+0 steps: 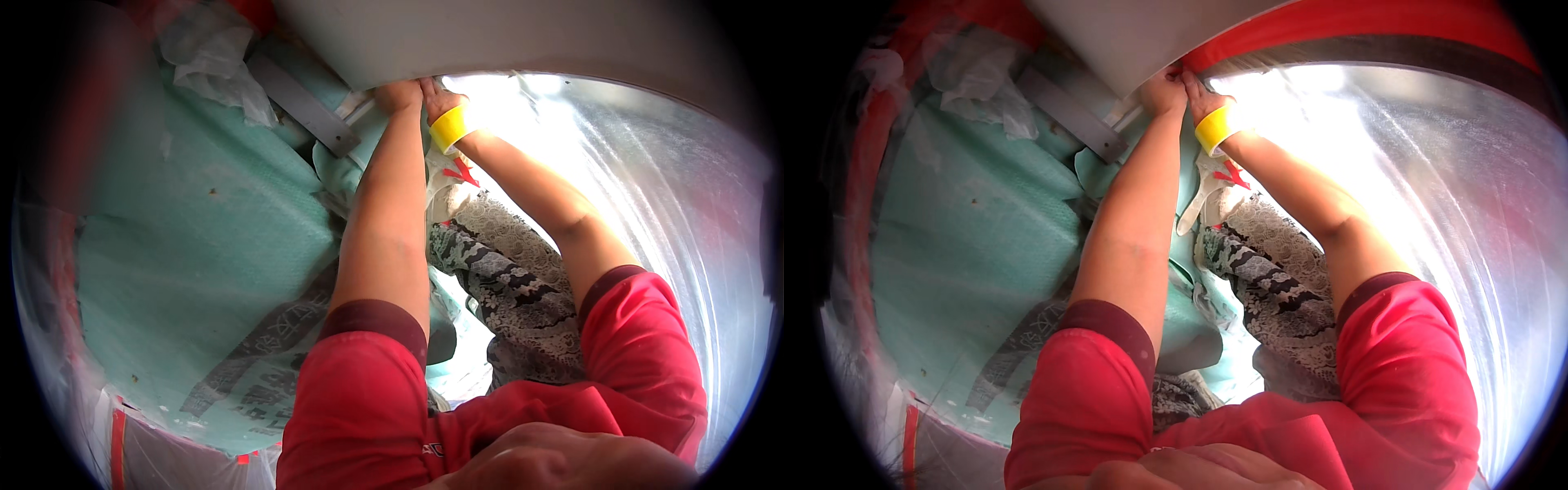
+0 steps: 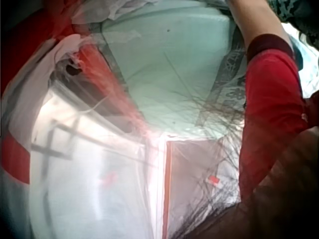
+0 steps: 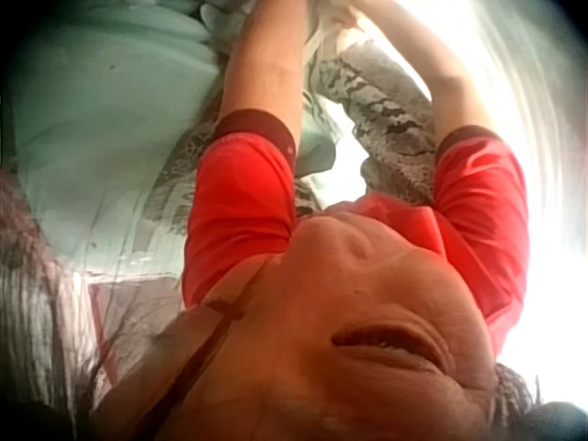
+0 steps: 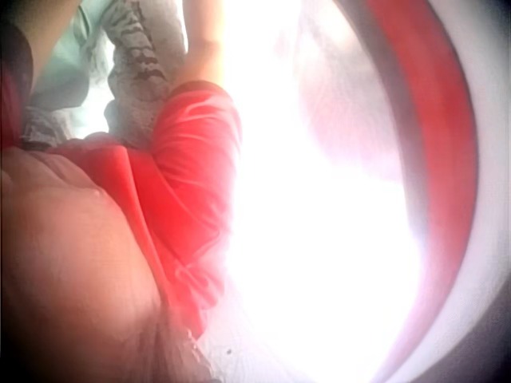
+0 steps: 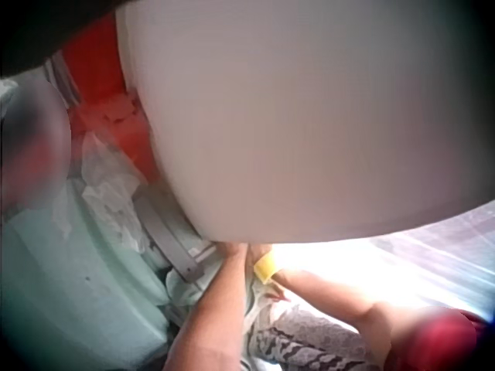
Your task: The person applies yellow masking tape along the edges of a ceiling or wall junction in a room covered with protective plastic sheeting. They repeatedly tear strips of tape and press them onto the surface to mask off areas.
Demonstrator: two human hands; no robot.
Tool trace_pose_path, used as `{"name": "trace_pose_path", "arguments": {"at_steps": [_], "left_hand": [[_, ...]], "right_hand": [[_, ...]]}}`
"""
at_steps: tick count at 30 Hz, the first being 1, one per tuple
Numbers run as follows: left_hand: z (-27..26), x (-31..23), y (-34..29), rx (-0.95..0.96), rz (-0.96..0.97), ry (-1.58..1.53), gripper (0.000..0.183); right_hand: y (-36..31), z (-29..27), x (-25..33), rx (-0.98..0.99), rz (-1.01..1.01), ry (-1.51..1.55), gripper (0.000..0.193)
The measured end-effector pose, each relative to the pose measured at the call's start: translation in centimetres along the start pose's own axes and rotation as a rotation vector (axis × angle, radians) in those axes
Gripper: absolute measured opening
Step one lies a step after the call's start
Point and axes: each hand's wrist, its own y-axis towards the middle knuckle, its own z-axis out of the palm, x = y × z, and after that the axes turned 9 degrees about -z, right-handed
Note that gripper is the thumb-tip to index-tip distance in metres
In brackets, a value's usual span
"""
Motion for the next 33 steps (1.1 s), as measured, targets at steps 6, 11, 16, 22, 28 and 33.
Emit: {"name": "trace_pose_path", "arguments": {"at_steps": [6,11,16,22,28,33], "left_hand": [[0.4,-0.2,0.1,-0.019,-0.039,0.012,0.012],[-0.2,-0.8,-0.4,-0.076,0.004,0.101,0.013],[-1.4,-1.5,-0.5,-0.144,0.019,0.187,0.016],[-3.0,-1.9,-0.7,-0.109,-0.021,0.190,0.018],[-2.7,-2.6,-2.1,-0.080,0.016,0.078,0.019],[-2.8,-2.4,-1.6,-0.073,-0.029,0.001,0.019]], "right_hand": [[0.7,0.2,0.4,0.033,0.036,-0.031,0.062],[1.4,0.6,0.4,0.048,0.083,-0.031,0.061],[2.1,0.4,1.1,0.085,0.124,-0.078,0.057],[4.1,0.7,0.8,0.116,0.149,0.207,0.052],[3.9,4.7,-1.8,-0.092,0.062,0.206,0.050],[2.8,1.6,-0.8,0.063,0.032,0.102,0.059]]}}
